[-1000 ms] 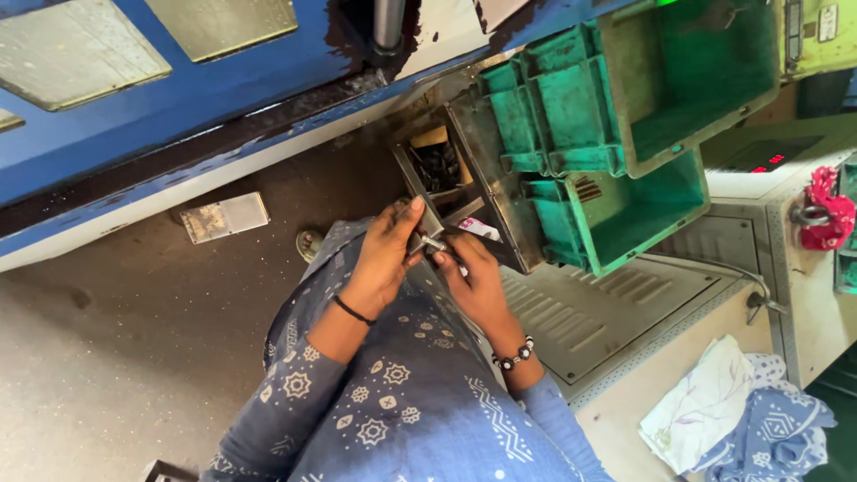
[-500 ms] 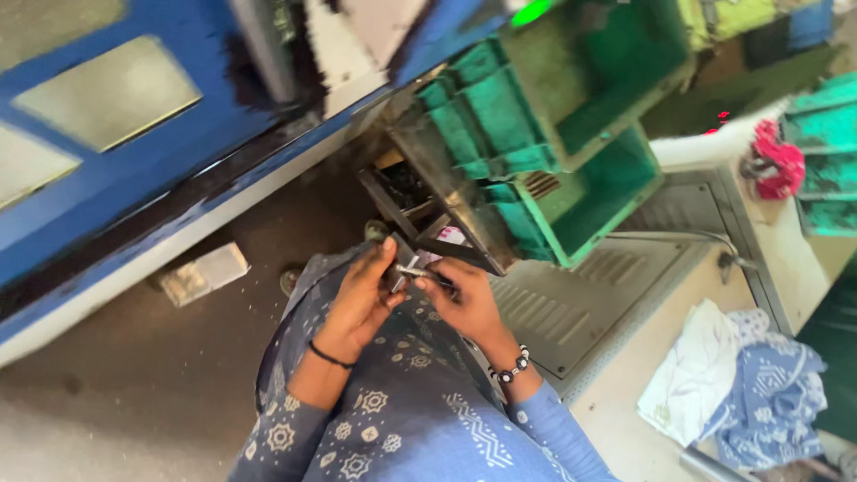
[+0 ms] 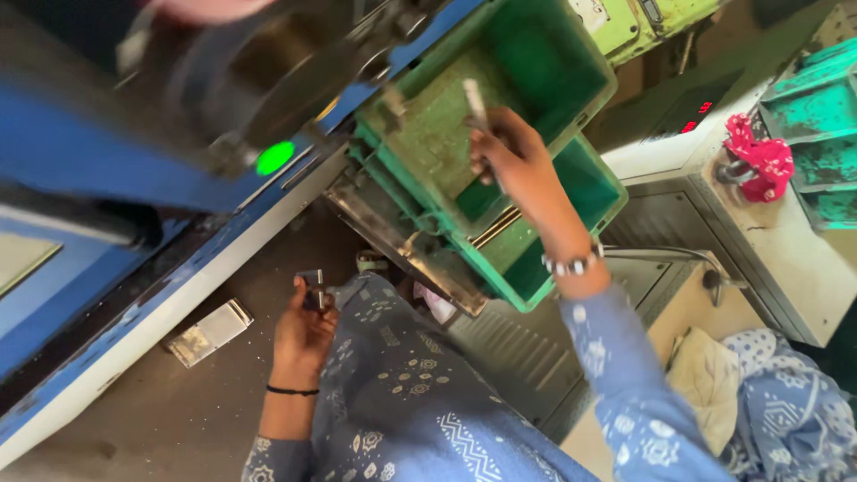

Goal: The person operates a metalworking machine by inserting metal rods into a fixture, closing the machine door, and pressing a green button to start the cycle. They then open the door, remove the processed rods, and place them into a green bin. This sequence is repeated multiple times.

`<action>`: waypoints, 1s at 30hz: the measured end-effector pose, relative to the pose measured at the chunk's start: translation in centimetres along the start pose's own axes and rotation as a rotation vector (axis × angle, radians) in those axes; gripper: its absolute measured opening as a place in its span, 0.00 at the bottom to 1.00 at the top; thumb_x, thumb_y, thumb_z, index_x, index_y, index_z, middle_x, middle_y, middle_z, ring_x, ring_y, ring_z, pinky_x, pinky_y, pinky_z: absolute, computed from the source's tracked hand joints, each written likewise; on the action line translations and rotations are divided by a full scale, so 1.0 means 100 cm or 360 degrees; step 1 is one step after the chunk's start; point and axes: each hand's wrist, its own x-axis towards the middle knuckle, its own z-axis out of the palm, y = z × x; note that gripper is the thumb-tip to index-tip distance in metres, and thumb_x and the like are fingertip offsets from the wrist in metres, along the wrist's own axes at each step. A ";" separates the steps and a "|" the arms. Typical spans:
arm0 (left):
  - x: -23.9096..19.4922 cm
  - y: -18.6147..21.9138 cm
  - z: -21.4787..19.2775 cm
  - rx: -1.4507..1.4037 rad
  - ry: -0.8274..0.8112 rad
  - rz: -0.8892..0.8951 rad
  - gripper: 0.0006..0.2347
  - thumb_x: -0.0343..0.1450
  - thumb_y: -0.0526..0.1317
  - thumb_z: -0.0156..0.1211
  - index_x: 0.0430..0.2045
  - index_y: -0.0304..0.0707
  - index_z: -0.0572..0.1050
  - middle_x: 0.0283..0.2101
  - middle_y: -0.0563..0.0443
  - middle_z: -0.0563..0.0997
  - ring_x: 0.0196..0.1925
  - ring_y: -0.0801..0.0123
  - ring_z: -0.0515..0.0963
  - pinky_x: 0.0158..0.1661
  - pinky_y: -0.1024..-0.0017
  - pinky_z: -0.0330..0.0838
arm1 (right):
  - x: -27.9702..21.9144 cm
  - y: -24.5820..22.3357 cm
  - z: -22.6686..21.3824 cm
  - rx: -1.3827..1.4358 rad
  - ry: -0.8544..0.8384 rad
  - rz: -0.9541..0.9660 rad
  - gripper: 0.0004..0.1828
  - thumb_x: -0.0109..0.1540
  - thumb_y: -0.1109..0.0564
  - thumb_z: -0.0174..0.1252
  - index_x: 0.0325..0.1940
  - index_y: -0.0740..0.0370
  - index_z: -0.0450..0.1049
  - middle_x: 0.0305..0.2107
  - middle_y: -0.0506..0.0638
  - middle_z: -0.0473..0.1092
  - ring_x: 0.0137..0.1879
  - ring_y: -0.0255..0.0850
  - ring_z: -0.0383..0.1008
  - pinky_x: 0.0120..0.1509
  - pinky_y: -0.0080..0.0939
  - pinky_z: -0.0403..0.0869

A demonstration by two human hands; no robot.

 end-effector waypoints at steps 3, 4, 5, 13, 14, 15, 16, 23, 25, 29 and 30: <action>0.001 -0.019 0.027 -0.0044 0.0000 0.0033 0.08 0.76 0.46 0.57 0.35 0.43 0.72 0.27 0.54 0.75 0.28 0.69 0.75 0.28 0.73 0.67 | 0.060 0.012 -0.018 -0.0664 -0.0433 0.0225 0.16 0.59 0.62 0.55 0.51 0.66 0.70 0.31 0.51 0.76 0.35 0.38 0.77 0.33 0.38 0.73; 0.001 -0.025 0.033 -0.0041 0.0012 0.0042 0.07 0.76 0.45 0.57 0.35 0.43 0.72 0.27 0.53 0.75 0.28 0.69 0.75 0.28 0.72 0.67 | 0.076 0.022 -0.018 -0.1124 -0.0537 0.0184 0.15 0.59 0.62 0.55 0.50 0.65 0.72 0.32 0.55 0.75 0.37 0.44 0.77 0.35 0.44 0.74; 0.001 -0.028 0.038 -0.0044 0.0002 0.0065 0.07 0.76 0.45 0.56 0.35 0.43 0.72 0.28 0.53 0.75 0.28 0.69 0.75 0.29 0.72 0.67 | 0.091 0.032 -0.014 -0.1583 -0.0637 0.0134 0.15 0.59 0.62 0.56 0.50 0.64 0.75 0.33 0.60 0.75 0.38 0.51 0.77 0.36 0.50 0.74; -0.006 -0.052 0.043 -0.0196 0.0038 0.0161 0.05 0.78 0.44 0.53 0.37 0.46 0.71 0.30 0.55 0.77 0.31 0.69 0.75 0.30 0.73 0.68 | 0.152 0.067 0.021 -0.1917 -0.1182 0.0309 0.13 0.56 0.62 0.59 0.42 0.68 0.79 0.34 0.63 0.79 0.40 0.51 0.84 0.39 0.49 0.79; -0.007 -0.055 0.040 -0.0202 0.0064 0.0170 0.05 0.78 0.44 0.52 0.37 0.46 0.72 0.31 0.55 0.77 0.31 0.69 0.75 0.30 0.74 0.68 | 0.152 0.066 0.023 -0.1895 -0.1273 0.0358 0.12 0.57 0.61 0.59 0.40 0.70 0.81 0.34 0.63 0.80 0.40 0.50 0.85 0.40 0.48 0.79; -0.008 -0.057 0.038 -0.0208 0.0090 0.0178 0.06 0.78 0.44 0.51 0.38 0.46 0.72 0.31 0.55 0.78 0.31 0.70 0.75 0.30 0.74 0.68 | 0.151 0.063 0.026 -0.1748 -0.1363 0.0548 0.12 0.60 0.58 0.58 0.42 0.68 0.79 0.35 0.62 0.80 0.40 0.50 0.84 0.40 0.47 0.80; -0.008 -0.059 0.035 -0.0218 0.0112 0.0188 0.06 0.78 0.44 0.50 0.39 0.46 0.72 0.31 0.55 0.78 0.31 0.71 0.75 0.30 0.74 0.68 | 0.150 0.060 0.029 -0.1601 -0.1447 0.0733 0.13 0.62 0.55 0.56 0.43 0.67 0.78 0.36 0.61 0.81 0.39 0.49 0.84 0.39 0.46 0.81; -0.004 -0.080 0.031 -0.0301 0.0141 0.0236 0.06 0.79 0.44 0.50 0.39 0.46 0.72 0.32 0.54 0.77 0.32 0.71 0.76 0.31 0.74 0.69 | 0.131 0.013 -0.003 -0.0694 -0.1555 0.0625 0.10 0.65 0.55 0.52 0.48 0.60 0.72 0.39 0.56 0.81 0.41 0.43 0.83 0.42 0.40 0.82; -0.003 -0.088 0.031 -0.0293 0.0141 0.0237 0.05 0.78 0.43 0.51 0.39 0.45 0.72 0.33 0.54 0.77 0.32 0.70 0.76 0.32 0.73 0.69 | 0.117 -0.005 -0.040 -0.0645 -0.1427 0.0313 0.11 0.68 0.52 0.56 0.43 0.63 0.72 0.39 0.53 0.80 0.45 0.39 0.83 0.45 0.37 0.81; -0.001 -0.107 0.029 -0.0308 0.0037 0.0115 0.04 0.77 0.41 0.53 0.37 0.44 0.72 0.32 0.54 0.76 0.33 0.68 0.76 0.33 0.72 0.70 | 0.048 -0.007 -0.145 0.0202 -0.1003 -0.0164 0.10 0.70 0.55 0.59 0.47 0.65 0.71 0.39 0.54 0.76 0.49 0.43 0.81 0.59 0.47 0.82; 0.000 -0.111 0.029 -0.0281 0.0043 0.0107 0.04 0.77 0.41 0.54 0.36 0.44 0.72 0.32 0.54 0.76 0.33 0.68 0.76 0.33 0.72 0.70 | 0.030 0.004 -0.168 0.0473 -0.0884 -0.0175 0.10 0.72 0.55 0.60 0.44 0.64 0.70 0.36 0.53 0.74 0.46 0.43 0.81 0.54 0.45 0.81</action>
